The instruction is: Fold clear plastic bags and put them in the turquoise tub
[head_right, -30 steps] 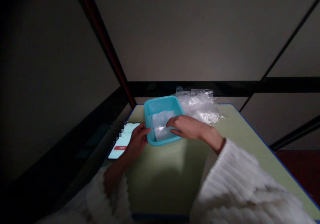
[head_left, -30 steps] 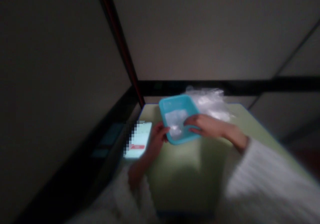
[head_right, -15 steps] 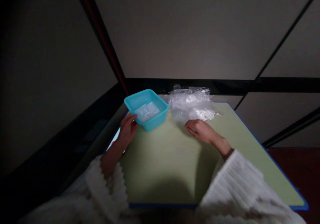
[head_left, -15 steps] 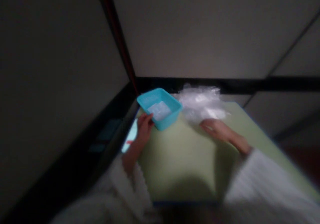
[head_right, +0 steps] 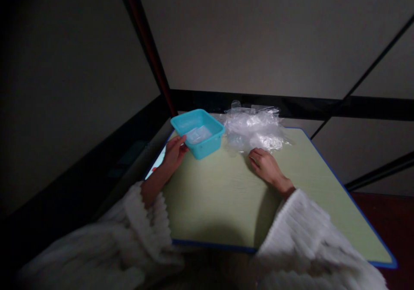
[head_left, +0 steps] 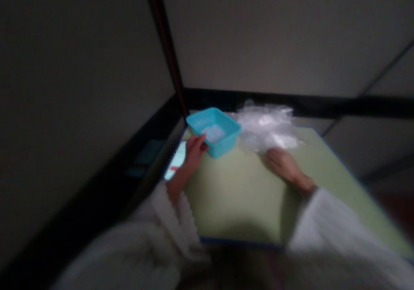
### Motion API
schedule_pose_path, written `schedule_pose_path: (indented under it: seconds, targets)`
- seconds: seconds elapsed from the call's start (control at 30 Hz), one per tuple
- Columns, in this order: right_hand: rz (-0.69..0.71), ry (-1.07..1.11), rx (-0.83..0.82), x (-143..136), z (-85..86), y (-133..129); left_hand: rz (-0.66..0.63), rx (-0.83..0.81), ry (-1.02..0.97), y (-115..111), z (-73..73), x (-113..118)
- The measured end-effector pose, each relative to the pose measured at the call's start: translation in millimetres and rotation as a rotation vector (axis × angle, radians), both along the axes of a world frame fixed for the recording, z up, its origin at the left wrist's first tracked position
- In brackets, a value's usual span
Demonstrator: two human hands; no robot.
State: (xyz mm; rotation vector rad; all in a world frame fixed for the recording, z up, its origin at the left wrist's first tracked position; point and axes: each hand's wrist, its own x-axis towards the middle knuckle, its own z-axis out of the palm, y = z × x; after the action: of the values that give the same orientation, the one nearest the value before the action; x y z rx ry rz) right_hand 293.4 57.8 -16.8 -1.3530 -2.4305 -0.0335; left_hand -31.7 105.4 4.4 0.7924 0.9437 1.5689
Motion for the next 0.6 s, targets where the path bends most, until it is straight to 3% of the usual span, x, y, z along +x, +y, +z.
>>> schedule_pose_path:
  seconds: [0.2,0.37,0.6]
  targets:
    - [0.0,0.008,0.013,0.8,-4.9,0.8,0.003,0.005,0.023,-0.6,-0.5,0.5]
    - [-0.103,0.025,0.107,-2.6,-12.2,2.0,0.044,0.007,0.068,0.2,-5.5,0.5]
    - [-0.29,-0.101,0.104,-8.7,-28.1,5.6,0.324,0.085,0.107,-11.6,-8.9,-4.3]
